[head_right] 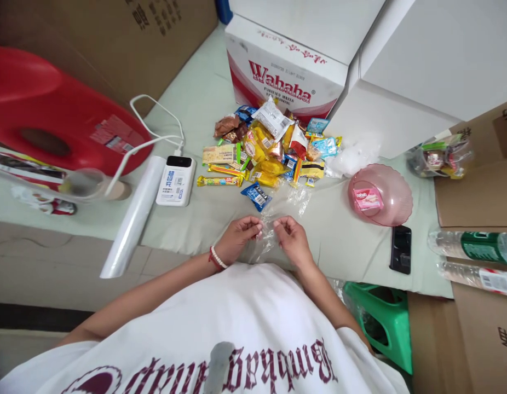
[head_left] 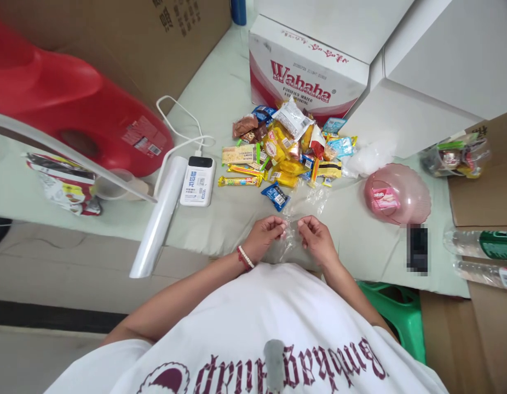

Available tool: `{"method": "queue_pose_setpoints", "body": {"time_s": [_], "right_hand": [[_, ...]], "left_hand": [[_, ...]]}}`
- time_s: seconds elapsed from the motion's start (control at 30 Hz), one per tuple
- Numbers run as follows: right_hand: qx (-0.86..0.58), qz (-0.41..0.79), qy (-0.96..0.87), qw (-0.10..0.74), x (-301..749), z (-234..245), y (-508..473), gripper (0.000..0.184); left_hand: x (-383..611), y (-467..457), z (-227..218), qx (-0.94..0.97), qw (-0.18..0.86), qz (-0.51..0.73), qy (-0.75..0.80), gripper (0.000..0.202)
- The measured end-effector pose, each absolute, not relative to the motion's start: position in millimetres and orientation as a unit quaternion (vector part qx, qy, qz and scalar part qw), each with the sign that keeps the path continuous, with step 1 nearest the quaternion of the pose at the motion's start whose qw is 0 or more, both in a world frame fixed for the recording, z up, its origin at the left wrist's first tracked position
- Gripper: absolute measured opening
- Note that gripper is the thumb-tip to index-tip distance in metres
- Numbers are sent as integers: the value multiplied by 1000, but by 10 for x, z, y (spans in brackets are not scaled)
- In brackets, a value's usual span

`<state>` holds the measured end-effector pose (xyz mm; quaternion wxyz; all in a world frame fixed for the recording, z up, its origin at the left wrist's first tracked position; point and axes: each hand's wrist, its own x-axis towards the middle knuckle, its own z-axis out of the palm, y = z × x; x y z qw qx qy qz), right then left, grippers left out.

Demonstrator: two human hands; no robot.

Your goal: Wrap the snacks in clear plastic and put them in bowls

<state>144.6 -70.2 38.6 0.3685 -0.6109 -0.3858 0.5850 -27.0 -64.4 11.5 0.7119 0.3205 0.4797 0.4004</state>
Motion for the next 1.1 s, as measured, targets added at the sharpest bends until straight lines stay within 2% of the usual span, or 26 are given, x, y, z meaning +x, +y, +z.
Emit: {"method": "queue_pose_setpoints", "body": {"time_s": [0.13,0.37,0.53,0.7,0.87,1.1], "right_hand": [[-595,574,-422,373,1384,351,-725,36],[-615,544,-429,376,1415,302,-794,25],[-614,520,-454,384,1472,311,-827,19],[-618,549,-392,403,1555,276,-849,23],[-629,517,-428,393,1565,266,-878,23],[-641,474,-481,365,1576,339,-921,30]], "left_hand": [[-263,-668,145,381,697,386,470,30],[-240,-645,117,351,680,379,520,36],[-189,-617,112,371,654,399,525,33],[-195,-629,132,349,672,381,531,38],[-142,-629,158,323,690,377,526,46],[-43,-601,141,303,697,414,501,42]]}}
